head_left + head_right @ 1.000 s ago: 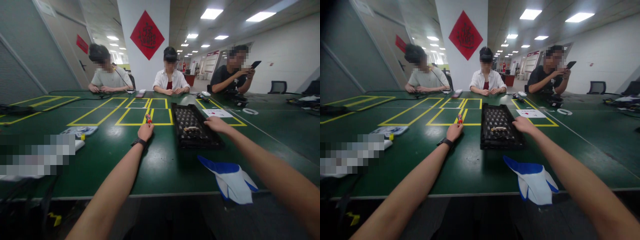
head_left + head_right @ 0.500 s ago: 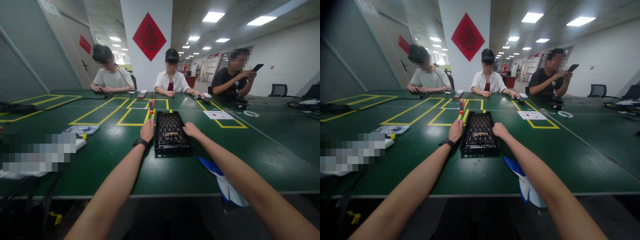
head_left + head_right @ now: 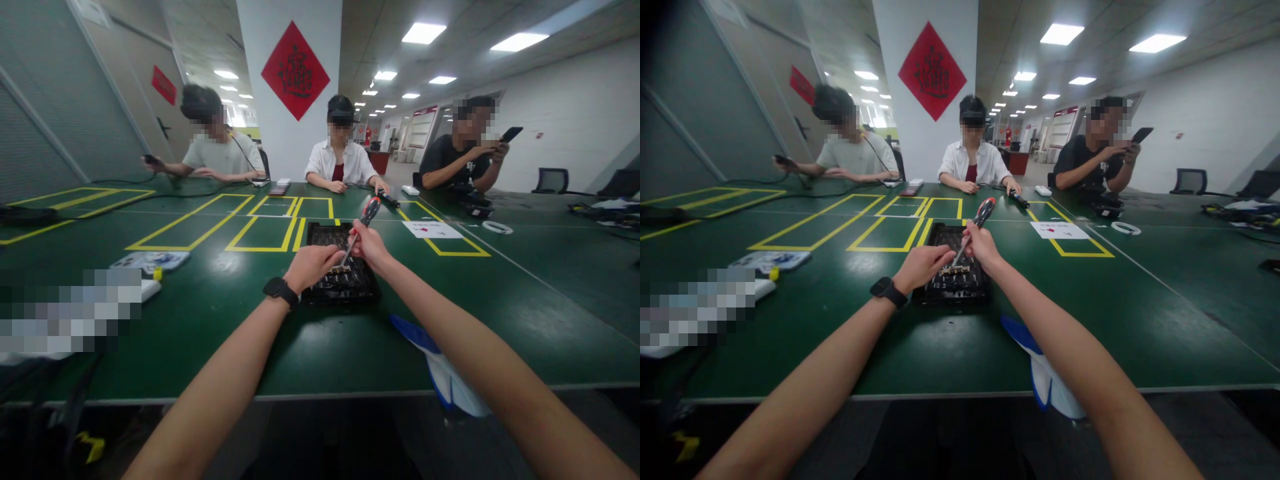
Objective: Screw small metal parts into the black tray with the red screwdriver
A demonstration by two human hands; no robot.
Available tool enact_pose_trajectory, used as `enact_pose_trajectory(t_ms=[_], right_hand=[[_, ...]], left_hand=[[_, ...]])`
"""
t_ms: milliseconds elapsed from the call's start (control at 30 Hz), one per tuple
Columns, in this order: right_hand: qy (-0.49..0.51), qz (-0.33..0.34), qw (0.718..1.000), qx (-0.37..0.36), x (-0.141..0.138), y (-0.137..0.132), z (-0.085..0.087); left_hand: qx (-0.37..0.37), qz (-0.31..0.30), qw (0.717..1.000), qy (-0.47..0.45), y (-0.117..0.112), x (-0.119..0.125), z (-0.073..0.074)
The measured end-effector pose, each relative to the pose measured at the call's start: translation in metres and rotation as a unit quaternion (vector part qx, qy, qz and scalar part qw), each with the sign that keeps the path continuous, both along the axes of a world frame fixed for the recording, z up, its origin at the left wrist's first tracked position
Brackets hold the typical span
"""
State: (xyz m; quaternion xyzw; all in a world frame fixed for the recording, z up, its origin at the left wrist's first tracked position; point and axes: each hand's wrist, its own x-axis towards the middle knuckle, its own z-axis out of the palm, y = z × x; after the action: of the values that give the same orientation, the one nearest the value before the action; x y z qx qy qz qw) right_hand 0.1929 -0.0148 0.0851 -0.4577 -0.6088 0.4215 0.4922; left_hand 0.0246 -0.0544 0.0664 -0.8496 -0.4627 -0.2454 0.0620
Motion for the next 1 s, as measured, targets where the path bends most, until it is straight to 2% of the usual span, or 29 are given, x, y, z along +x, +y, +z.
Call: enact_pose_trajectory(t_ms=[67,133,167,267,367,433,500,600,667,700,800,900,1000], right_hand=[[-0.104,-0.075,0.992,-0.007,0.02,0.006,-0.005],[-0.28,-0.153,0.948,-0.006,0.041,0.009,-0.014],[-0.318,-0.168,0.933,-0.01,0.05,0.009,-0.019],[-0.423,-0.202,0.883,-0.029,0.064,0.005,-0.036],[-0.53,-0.201,0.823,-0.037,0.061,-0.001,-0.047],[-0.557,-0.184,0.809,-0.027,0.056,-0.006,-0.047],[-0.572,-0.185,0.799,0.025,0.051,-0.01,-0.043],[-0.56,-0.175,0.79,0.176,0.043,-0.017,-0.032],[-0.542,-0.103,0.794,0.255,0.035,-0.023,-0.028],[-0.538,-0.06,0.796,0.272,0.031,-0.026,-0.028],[-0.551,0.022,0.795,0.253,0.018,-0.033,-0.032],[-0.547,0.035,0.811,0.203,0.013,-0.033,-0.039],[-0.5,0.037,0.845,0.184,0.015,-0.029,-0.043]], left_hand=[[-0.01,-0.02,0.999,-0.023,0.003,0.001,-0.003],[-0.017,-0.014,0.999,-0.046,0.008,0.0,-0.008],[-0.017,-0.005,0.998,-0.054,0.011,-0.001,-0.011],[-0.029,0.018,0.997,-0.062,0.017,-0.002,-0.019],[-0.075,0.03,0.995,-0.055,0.021,-0.002,-0.025],[-0.103,0.03,0.993,-0.049,0.023,-0.003,-0.027],[-0.112,0.024,0.992,-0.046,0.025,-0.003,-0.029],[-0.109,0.006,0.992,-0.058,0.029,-0.004,-0.033],[-0.106,-0.011,0.991,-0.075,0.032,-0.004,-0.035],[-0.108,-0.021,0.99,-0.085,0.033,-0.004,-0.036],[-0.136,-0.064,0.981,-0.124,0.036,-0.003,-0.039],[-0.168,-0.102,0.968,-0.154,0.036,-0.002,-0.04],[-0.155,-0.114,0.967,-0.166,0.031,-0.002,-0.037]])
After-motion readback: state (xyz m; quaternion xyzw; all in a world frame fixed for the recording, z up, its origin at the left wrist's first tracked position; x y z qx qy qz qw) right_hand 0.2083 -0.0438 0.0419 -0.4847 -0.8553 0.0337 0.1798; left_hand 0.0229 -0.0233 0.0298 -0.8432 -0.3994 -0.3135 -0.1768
